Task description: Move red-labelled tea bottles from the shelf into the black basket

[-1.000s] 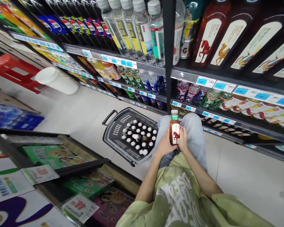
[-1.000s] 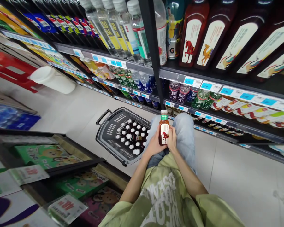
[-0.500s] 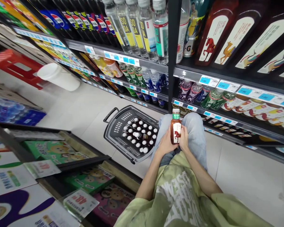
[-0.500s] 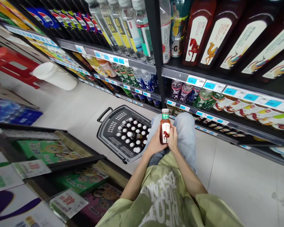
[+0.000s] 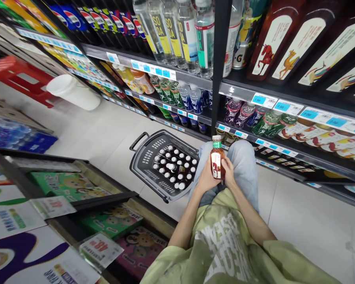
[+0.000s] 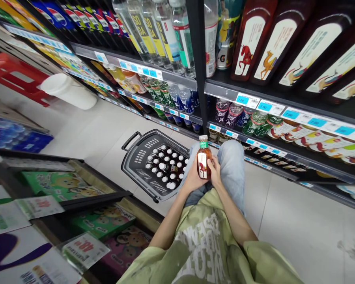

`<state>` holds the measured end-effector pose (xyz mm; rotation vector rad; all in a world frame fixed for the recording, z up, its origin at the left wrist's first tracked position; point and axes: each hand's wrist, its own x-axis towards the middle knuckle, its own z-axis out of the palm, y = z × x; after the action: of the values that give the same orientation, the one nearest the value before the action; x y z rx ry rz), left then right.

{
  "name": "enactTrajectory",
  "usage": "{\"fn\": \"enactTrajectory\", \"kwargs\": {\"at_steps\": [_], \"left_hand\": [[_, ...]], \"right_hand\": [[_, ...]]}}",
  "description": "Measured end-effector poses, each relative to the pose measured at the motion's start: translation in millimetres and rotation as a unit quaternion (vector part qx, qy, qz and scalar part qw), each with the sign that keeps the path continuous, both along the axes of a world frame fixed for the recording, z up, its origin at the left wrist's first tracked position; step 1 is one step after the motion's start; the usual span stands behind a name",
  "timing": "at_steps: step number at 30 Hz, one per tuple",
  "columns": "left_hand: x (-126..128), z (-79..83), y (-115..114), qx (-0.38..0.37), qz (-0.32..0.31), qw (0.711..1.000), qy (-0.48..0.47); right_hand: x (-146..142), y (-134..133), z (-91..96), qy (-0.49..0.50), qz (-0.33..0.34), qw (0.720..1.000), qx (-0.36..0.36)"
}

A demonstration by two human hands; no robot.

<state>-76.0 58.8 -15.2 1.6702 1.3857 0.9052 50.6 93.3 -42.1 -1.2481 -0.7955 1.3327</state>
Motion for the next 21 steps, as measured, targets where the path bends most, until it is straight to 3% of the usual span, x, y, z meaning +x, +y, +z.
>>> {"fn": "enactTrajectory", "kwargs": {"at_steps": [10,21], "left_hand": [[-5,-7.1,-1,0.01,-0.009,1.0,-0.002],[-4,-6.2,-2,-0.014,-0.016,1.0,-0.007]], "right_hand": [[-2,5,-7.1,0.075,0.028,0.997,-0.007],[-2,-3,8.4,0.06,0.028,0.998,-0.021]]}}
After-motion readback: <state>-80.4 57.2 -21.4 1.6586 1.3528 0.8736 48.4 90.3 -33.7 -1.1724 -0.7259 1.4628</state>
